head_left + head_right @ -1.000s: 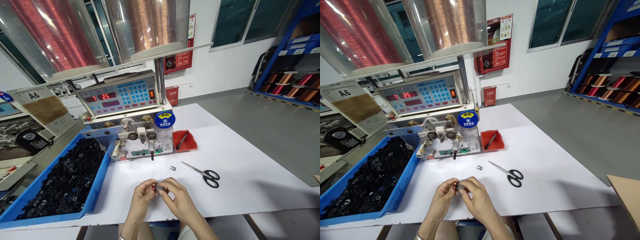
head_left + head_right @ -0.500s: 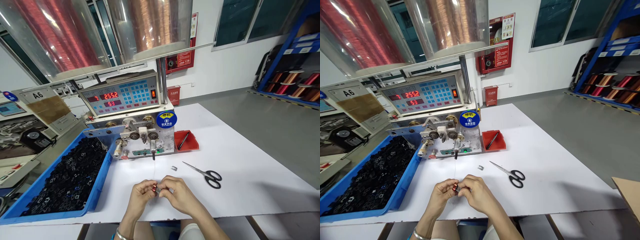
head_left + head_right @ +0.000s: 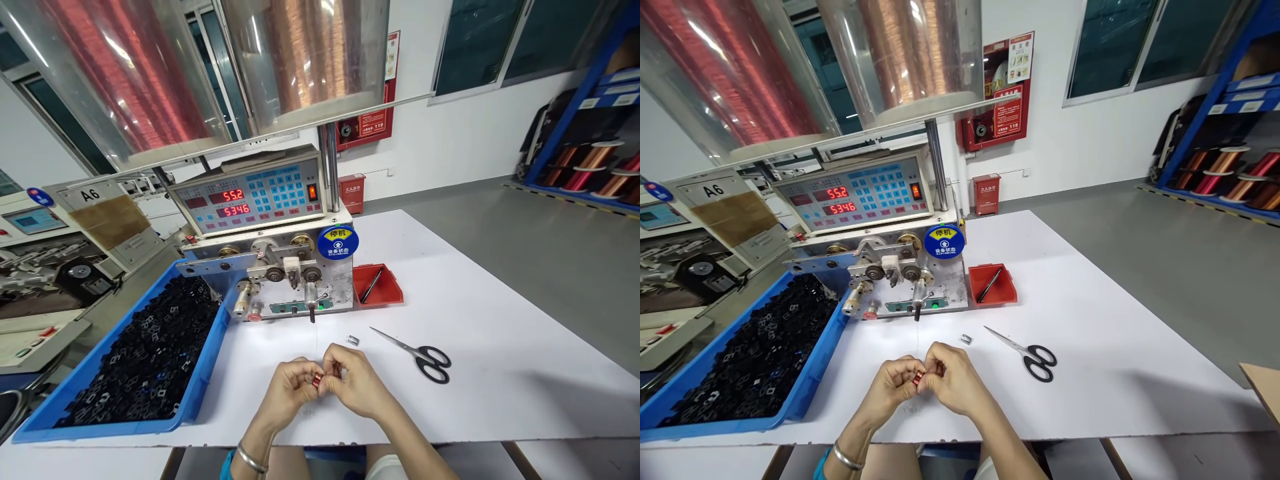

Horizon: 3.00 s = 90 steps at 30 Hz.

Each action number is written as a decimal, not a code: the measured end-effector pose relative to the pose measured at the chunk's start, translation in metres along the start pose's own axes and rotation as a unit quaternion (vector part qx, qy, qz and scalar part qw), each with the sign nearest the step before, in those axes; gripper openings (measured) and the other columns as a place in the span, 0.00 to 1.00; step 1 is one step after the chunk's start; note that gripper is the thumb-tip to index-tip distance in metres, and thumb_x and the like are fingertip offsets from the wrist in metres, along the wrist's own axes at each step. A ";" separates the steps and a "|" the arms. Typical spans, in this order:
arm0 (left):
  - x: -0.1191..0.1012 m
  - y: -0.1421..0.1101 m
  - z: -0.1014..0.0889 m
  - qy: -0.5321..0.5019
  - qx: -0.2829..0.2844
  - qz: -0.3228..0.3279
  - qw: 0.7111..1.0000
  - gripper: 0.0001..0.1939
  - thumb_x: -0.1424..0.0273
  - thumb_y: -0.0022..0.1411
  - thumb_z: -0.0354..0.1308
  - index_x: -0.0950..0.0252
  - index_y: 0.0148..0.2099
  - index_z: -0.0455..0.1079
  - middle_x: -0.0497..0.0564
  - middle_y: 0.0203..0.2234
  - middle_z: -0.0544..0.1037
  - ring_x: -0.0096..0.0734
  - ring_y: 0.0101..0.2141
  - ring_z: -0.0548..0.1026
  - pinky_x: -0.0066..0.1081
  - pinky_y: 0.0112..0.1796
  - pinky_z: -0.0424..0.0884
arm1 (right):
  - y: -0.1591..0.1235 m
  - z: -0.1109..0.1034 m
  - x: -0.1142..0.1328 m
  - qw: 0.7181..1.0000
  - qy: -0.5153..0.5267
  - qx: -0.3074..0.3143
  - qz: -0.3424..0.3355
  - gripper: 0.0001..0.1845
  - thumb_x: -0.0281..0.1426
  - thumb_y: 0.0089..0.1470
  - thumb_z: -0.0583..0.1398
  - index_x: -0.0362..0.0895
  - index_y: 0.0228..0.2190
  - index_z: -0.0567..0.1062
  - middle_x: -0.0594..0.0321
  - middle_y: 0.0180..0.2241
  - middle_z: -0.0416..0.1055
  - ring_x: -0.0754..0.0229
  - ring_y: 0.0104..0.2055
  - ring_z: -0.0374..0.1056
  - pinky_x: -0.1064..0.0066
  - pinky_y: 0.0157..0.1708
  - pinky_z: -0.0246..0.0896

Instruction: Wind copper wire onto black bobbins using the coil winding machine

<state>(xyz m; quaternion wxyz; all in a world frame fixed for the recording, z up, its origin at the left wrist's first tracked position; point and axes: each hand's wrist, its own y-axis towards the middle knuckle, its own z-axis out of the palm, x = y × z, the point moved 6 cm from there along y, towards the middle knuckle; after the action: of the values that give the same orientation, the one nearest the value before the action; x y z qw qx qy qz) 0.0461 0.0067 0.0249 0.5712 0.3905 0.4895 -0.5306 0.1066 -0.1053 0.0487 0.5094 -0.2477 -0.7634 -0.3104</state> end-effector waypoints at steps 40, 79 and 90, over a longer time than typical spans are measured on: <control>0.003 0.030 0.021 0.058 -0.128 0.025 0.990 0.12 0.62 0.44 0.66 0.65 0.29 0.79 0.52 0.28 0.78 0.34 0.31 0.73 0.32 0.36 0.70 | -0.013 -0.017 -0.029 0.991 -0.035 -0.120 0.039 0.05 0.32 0.50 0.58 0.44 0.26 0.70 0.65 0.23 0.72 0.63 0.25 0.67 0.73 0.28 0.62; -0.015 0.029 0.014 0.098 -0.031 -0.131 0.986 0.21 0.53 0.40 0.66 0.68 0.26 0.76 0.51 0.24 0.76 0.25 0.22 0.71 0.29 0.27 0.71 | -0.069 -0.146 -0.078 0.844 -0.515 -0.102 0.109 0.14 0.25 0.48 0.50 0.46 0.32 0.75 0.57 0.28 0.75 0.52 0.33 0.69 0.64 0.29 0.63; -0.024 0.020 0.011 0.120 -0.024 -0.130 0.984 0.18 0.56 0.42 0.65 0.68 0.25 0.76 0.53 0.25 0.77 0.26 0.23 0.72 0.27 0.26 0.70 | -0.062 -0.126 -0.036 0.982 -0.103 0.048 0.151 0.18 0.34 0.49 0.56 0.44 0.42 0.74 0.59 0.32 0.71 0.59 0.32 0.67 0.69 0.31 0.66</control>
<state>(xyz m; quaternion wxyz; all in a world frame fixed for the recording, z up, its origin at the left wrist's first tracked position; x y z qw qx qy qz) 0.0689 0.0043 0.0493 0.4436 0.3700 0.6139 -0.5380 0.1547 -0.2417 0.0381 0.4800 -0.3663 -0.7796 -0.1660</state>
